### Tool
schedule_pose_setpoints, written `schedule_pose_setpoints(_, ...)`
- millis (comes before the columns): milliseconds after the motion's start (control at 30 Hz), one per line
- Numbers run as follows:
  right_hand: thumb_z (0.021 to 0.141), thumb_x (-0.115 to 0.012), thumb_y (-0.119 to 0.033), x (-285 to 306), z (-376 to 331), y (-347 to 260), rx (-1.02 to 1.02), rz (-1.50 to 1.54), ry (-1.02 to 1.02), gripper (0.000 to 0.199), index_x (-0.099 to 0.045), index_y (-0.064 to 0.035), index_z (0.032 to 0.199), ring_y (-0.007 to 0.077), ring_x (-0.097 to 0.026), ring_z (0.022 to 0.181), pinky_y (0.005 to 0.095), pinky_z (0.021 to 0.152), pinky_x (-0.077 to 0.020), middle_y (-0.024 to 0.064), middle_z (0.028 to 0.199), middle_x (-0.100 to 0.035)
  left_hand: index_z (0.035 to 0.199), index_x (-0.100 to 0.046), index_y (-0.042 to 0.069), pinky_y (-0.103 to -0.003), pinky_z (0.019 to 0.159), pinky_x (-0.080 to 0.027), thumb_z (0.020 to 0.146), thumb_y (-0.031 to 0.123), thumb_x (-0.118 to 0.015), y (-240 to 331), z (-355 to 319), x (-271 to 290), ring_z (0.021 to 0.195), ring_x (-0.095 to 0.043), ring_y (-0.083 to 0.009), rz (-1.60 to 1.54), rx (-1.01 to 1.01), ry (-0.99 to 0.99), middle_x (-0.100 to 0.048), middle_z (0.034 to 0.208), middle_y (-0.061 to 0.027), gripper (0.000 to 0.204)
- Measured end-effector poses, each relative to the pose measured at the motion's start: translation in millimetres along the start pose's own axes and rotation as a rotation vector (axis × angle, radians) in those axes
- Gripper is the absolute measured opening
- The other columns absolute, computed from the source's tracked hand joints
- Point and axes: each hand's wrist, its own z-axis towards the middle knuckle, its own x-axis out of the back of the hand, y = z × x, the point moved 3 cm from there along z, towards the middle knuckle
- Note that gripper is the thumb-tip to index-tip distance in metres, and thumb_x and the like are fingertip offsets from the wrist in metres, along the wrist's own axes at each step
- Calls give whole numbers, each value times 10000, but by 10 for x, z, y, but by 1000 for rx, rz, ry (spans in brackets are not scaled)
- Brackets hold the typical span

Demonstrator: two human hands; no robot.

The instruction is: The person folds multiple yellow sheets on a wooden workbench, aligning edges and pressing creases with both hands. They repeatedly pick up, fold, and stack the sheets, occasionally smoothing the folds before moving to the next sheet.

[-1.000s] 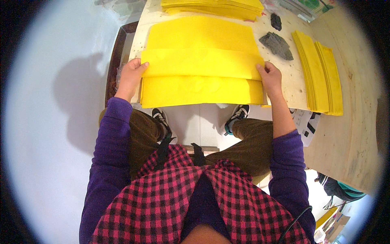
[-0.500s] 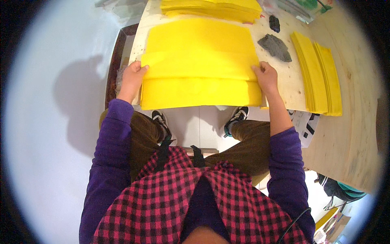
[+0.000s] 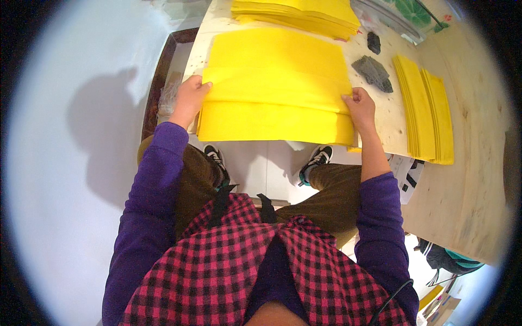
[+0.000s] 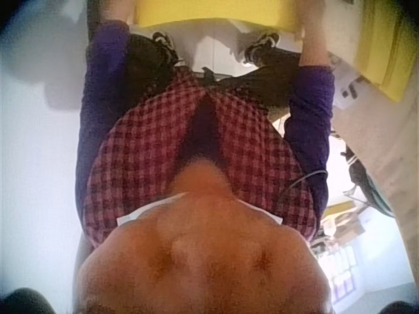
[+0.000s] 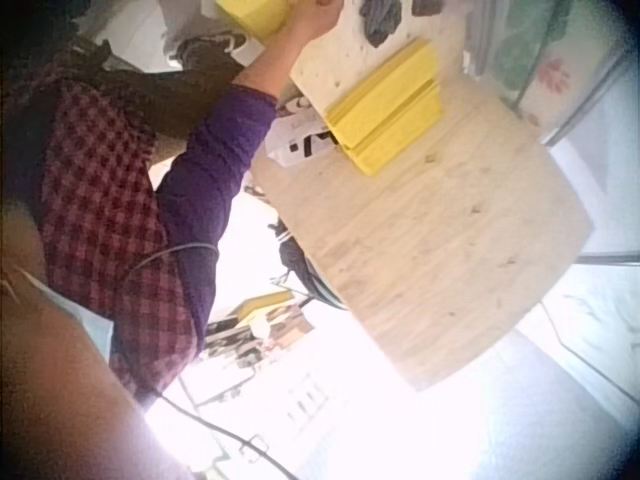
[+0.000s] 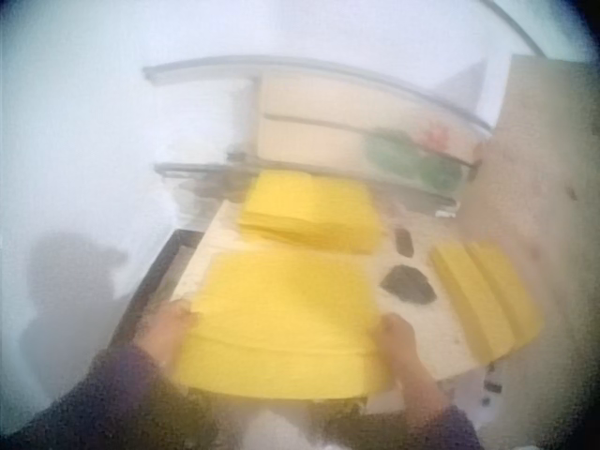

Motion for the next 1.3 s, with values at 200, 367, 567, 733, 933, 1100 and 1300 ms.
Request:
schedule_pose_setpoints(200,774,-742,-143,-5,45,55,64,-129,22,310,-613,-18,1026,140,-606,732,274,658,-489,60,828,-654,892,-588,-49,-348,688,-475,858,184,-612,-78,42,14,755,-629,-253,28,-42,7,-645,816,-166,236)
schedule_pose_setpoints(367,784,-734,-119,-64,100,181,23,116,-49,277,-606,-10,1004,124,-587,718,263,660,-485,45,823,-638,938,-604,-31,-279,722,-472,892,126,-596,-40,28,1,785,-618,-143,28,6,-11,-666,876,-81,164)
schedule_pose_setpoints(567,808,-719,-97,-39,-28,27,29,205,-48,262,-588,-7,1017,89,-551,723,226,662,-461,15,821,-606,901,-644,-49,-354,693,-488,829,188,-641,31,3,-12,754,-651,-258,-4,40,47,-675,834,-177,248)
schedule_pose_setpoints(733,894,-618,-355,240,-1,-214,-156,227,143,371,-584,-7,1018,107,-522,781,258,727,-448,22,880,-569,912,-648,-52,-350,713,-495,833,185,-636,75,-13,7,771,-656,-259,13,14,17,-677,845,-180,250)
schedule_pose_setpoints(933,897,-588,-292,-519,-415,-1220,423,-76,41,432,-552,-16,1227,339,-505,1184,410,1037,-360,199,1234,-569,928,-645,-44,-347,682,-488,836,177,-631,23,28,-18,744,-652,-253,-4,-6,23,-679,831,-163,239)
schedule_pose_setpoints(1100,938,-454,-457,-1508,-852,-1922,533,-334,-174,693,-318,39,1403,346,-260,1385,468,1131,-195,239,1468,-304,924,-633,-47,-351,676,-486,845,163,-631,-8,51,-38,738,-650,-251,-43,14,-5,-676,854,-161,225)
schedule_pose_setpoints(1300,920,-336,-588,-1624,-690,-1685,321,-550,-199,817,-246,32,1445,286,-166,1431,449,1156,-112,185,1526,-216,919,-626,-37,-351,678,-484,849,155,-641,-39,38,-29,747,-648,-253,29,-40,15,-670,848,-168,205)
